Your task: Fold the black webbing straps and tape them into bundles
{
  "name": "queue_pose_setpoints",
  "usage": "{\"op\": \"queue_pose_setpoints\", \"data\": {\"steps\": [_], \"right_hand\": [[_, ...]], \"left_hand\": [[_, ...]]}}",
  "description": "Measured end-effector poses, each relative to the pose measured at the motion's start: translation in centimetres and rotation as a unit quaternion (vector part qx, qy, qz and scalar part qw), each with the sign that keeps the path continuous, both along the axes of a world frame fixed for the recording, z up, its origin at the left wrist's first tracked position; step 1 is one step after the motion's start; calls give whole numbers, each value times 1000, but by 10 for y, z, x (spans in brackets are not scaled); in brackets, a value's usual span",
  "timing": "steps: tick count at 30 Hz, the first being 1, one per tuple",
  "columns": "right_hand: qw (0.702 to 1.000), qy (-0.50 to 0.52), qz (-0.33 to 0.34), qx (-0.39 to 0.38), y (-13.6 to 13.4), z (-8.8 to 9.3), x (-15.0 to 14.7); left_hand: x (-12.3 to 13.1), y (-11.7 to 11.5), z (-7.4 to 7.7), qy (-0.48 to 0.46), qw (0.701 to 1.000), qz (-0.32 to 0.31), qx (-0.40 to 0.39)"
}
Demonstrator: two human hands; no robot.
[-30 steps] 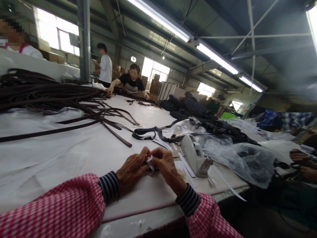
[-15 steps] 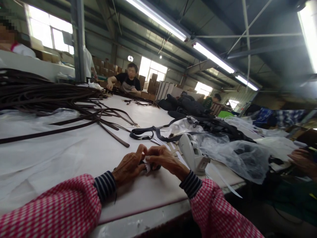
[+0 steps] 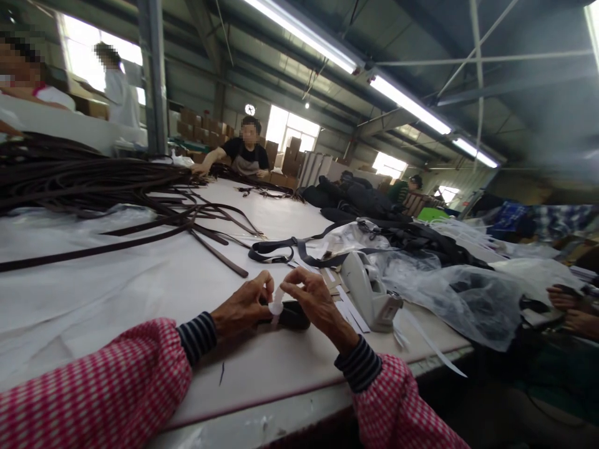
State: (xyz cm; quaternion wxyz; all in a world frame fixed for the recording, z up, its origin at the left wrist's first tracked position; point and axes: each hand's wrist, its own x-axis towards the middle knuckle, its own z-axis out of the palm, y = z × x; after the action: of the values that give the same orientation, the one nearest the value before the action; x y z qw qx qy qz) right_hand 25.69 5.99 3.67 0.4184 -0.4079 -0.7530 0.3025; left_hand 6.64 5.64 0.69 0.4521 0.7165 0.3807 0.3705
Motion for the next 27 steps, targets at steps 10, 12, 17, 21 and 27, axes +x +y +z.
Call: {"op": "queue_pose_setpoints", "data": {"steps": [10,12,17,21,27], "right_hand": [[1000,14,-17,17,2,-33,0],[996,4,-73,41,1,-37,-1],[992,29,-122,18,3,-41,0],[994,27,-104,-9,6,-41,0],[993,59,-95,-32,6,-41,0]], "left_hand": [[-1,3,-5,246,954,56,163],[1,1,-9,276,939,55,198],[10,-7,-16,246,942,64,217],[10,-9,-13,201,957,71,195],[11,-11,-4,118,982,43,140]]}}
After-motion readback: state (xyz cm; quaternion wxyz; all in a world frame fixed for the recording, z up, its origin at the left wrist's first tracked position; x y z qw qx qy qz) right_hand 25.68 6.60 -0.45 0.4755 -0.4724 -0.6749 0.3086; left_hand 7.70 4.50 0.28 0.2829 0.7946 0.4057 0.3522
